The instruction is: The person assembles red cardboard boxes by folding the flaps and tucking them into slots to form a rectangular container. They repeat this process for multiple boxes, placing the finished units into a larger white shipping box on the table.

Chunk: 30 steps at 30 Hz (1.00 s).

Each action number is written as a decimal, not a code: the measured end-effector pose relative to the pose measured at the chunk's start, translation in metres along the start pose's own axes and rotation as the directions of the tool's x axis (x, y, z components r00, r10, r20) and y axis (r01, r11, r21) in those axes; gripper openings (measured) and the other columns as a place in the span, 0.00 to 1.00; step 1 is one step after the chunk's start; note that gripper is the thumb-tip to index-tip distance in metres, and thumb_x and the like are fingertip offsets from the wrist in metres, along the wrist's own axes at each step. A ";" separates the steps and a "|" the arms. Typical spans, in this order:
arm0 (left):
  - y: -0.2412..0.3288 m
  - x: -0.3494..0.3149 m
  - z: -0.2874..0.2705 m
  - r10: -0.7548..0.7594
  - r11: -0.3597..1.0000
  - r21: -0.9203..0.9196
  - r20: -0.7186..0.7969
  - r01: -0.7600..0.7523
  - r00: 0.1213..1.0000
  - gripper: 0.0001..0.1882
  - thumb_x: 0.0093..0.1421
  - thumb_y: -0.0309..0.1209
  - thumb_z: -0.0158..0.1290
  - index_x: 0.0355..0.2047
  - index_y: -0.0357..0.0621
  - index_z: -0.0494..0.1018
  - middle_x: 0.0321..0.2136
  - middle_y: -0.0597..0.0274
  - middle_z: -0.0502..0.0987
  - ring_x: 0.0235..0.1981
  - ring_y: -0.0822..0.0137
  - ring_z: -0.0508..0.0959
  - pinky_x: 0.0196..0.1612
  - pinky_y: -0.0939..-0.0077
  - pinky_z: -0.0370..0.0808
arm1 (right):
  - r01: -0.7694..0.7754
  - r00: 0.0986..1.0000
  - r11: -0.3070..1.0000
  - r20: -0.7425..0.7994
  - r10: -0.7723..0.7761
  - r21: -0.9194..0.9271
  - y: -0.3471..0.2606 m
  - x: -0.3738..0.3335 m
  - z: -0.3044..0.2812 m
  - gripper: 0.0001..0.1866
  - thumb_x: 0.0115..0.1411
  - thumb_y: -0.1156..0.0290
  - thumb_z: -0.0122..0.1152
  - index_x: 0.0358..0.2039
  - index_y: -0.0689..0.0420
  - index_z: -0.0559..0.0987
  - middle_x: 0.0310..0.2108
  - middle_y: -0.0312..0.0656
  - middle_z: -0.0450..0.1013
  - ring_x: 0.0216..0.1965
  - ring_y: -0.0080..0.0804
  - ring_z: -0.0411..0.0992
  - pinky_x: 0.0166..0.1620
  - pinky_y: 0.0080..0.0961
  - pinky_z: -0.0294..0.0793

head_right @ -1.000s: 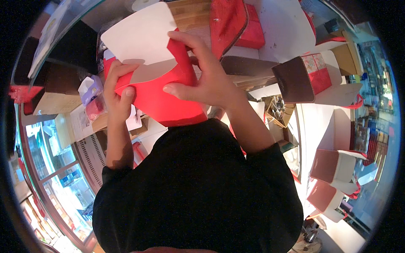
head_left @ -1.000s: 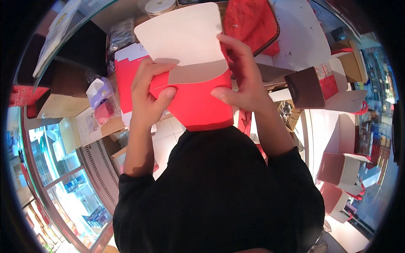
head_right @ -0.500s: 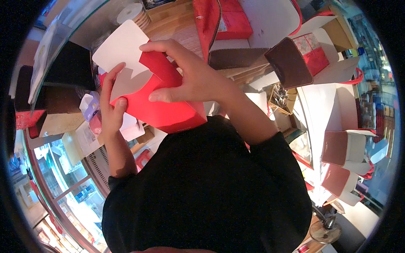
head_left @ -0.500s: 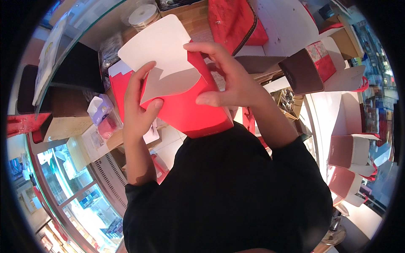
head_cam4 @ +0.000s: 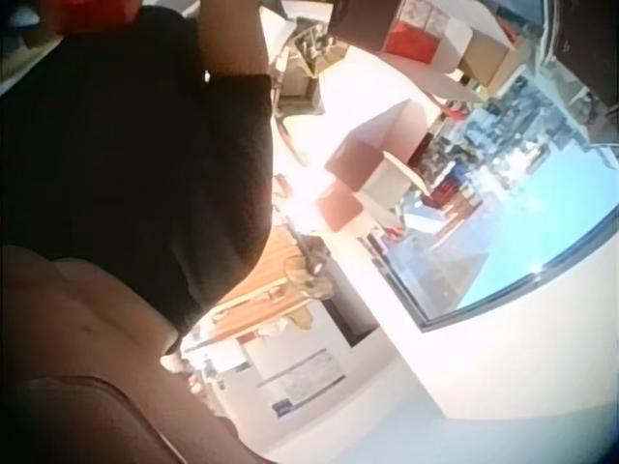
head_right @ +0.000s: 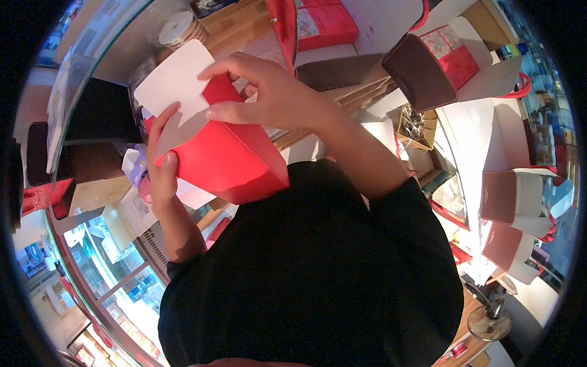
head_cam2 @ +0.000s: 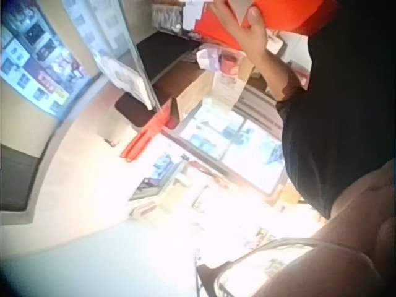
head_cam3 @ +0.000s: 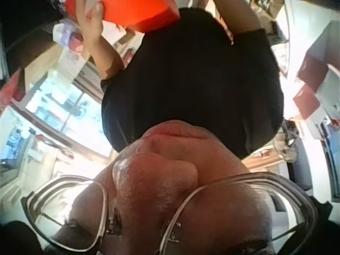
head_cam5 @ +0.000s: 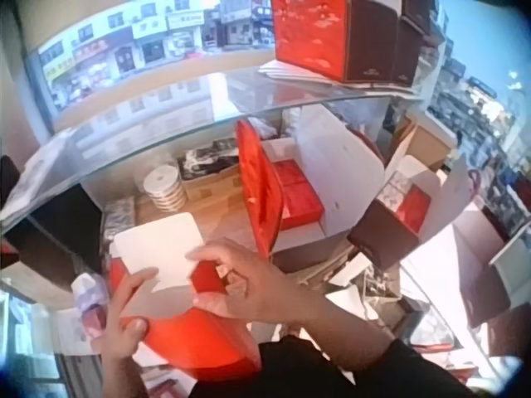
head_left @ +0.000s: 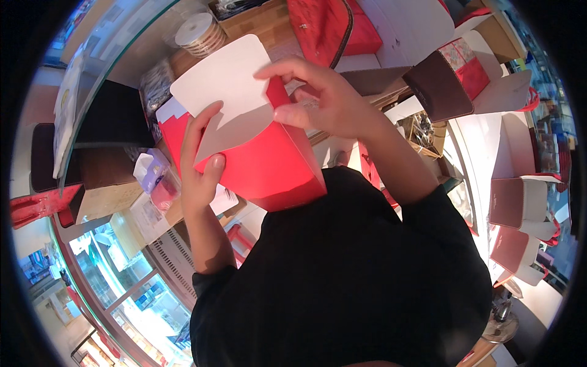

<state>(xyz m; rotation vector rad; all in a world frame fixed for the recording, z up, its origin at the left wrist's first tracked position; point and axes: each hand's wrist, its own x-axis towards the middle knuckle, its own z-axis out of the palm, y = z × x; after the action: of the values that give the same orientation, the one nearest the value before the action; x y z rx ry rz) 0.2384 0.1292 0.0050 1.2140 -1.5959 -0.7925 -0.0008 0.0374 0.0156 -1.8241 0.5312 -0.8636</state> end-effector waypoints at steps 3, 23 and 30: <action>0.001 0.000 0.001 -0.020 0.999 -0.029 0.006 0.020 1.000 0.39 0.53 0.53 0.54 0.56 0.36 0.65 0.48 0.55 0.68 0.52 0.63 0.68 0.55 0.69 0.63 | -0.165 0.986 0.969 0.041 0.160 0.185 -0.012 0.001 -0.001 0.27 0.59 0.70 0.58 0.60 0.53 0.67 0.37 0.32 0.67 0.40 0.17 0.66 0.43 0.18 0.67; -0.006 0.005 0.000 -0.047 0.994 -0.092 0.049 0.052 0.998 0.45 0.52 0.58 0.54 0.60 0.36 0.60 0.54 0.53 0.65 0.56 0.60 0.66 0.58 0.66 0.61 | -0.037 0.999 0.974 -0.001 0.039 0.225 0.018 0.018 -0.005 0.17 0.68 0.73 0.47 0.56 0.52 0.72 0.42 0.31 0.70 0.41 0.11 0.66 0.45 0.13 0.69; -0.013 0.015 0.009 0.007 0.991 -0.131 0.012 -0.005 1.000 0.54 0.47 0.59 0.57 0.66 0.37 0.52 0.63 0.49 0.57 0.62 0.56 0.61 0.61 0.61 0.59 | 0.012 1.000 0.978 0.017 -0.016 0.207 0.021 0.019 0.003 0.21 0.66 0.73 0.49 0.60 0.52 0.68 0.47 0.34 0.68 0.45 0.17 0.67 0.48 0.16 0.68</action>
<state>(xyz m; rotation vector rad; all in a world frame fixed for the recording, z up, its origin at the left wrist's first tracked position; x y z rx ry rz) 0.2335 0.1103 -0.0046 1.1116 -1.5320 -0.8882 0.0143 0.0175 0.0019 -1.6461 0.4008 -0.8770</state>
